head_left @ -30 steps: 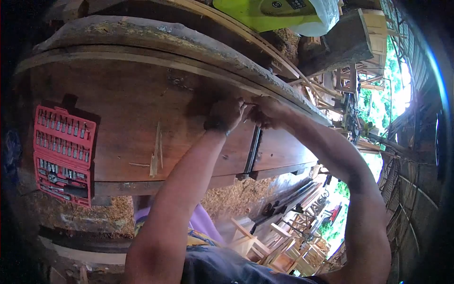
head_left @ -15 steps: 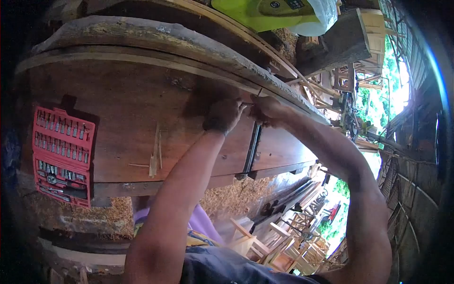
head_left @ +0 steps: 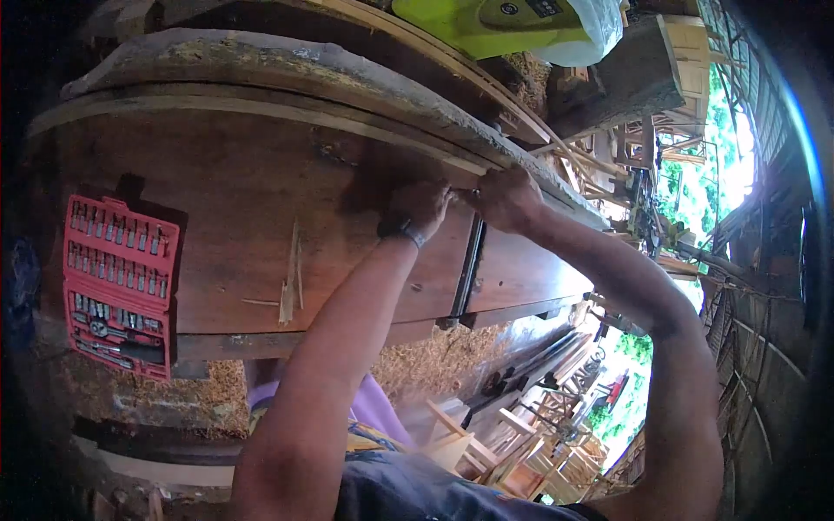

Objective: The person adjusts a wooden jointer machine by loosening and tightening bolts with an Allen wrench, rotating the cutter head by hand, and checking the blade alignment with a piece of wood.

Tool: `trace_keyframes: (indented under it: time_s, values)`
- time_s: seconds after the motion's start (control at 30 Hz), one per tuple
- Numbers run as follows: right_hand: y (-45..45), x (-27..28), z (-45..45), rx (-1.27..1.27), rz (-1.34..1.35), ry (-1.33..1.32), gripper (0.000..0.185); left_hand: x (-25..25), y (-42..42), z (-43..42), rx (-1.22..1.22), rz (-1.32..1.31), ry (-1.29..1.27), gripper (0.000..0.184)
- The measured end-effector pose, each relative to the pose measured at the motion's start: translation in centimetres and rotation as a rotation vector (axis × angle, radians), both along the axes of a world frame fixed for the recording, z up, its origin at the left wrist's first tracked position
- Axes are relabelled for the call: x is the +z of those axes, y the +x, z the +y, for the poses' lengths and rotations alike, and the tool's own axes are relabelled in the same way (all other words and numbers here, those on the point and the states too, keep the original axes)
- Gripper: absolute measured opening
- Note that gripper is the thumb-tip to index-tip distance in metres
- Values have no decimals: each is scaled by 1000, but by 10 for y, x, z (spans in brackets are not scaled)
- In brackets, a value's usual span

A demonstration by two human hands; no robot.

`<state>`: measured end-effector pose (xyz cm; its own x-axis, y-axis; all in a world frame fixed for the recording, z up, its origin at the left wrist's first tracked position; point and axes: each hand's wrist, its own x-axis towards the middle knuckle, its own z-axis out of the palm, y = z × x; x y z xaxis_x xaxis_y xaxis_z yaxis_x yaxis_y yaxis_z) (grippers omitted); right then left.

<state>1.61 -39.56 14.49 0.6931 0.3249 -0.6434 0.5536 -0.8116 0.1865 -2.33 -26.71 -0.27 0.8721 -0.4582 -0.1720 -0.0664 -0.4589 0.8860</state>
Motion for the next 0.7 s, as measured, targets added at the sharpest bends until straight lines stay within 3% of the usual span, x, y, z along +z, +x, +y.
trace_keyframes:
  time_s: [0.07,0.13,0.2,0.27,0.33,0.37,0.43,0.47,0.53,0.6,0.7]
  values:
    - [1,-2,9,-606,200,54,53,3,0,2,16,0,-40,37]
    - [-1,-3,10,-1007,319,140,52,-7,-3,-5,30,-40,-66,37]
    - [-1,-1,11,-1141,354,177,50,-12,-3,-6,55,-74,-72,36]
    - [-5,4,12,-928,241,138,49,-8,-2,-3,76,-99,-72,35]
    - [-12,4,1,70,-243,77,49,-7,-1,-4,64,-91,-39,35]
    - [-10,2,-5,312,-386,113,48,-6,-1,-5,56,-86,-23,35]
    - [-9,8,0,514,-524,225,50,-3,0,-4,41,-74,-31,36]
    - [-8,-4,-9,537,-456,211,51,-2,1,-2,30,-70,-32,37]
    - [-5,-6,-2,351,-283,114,53,-14,-2,-10,24,-126,16,39]
    - [-7,-1,13,-66,-60,-57,55,-18,-4,-10,21,-112,15,40]
    - [1,-3,14,-850,203,55,57,0,0,0,18,-35,-31,40]
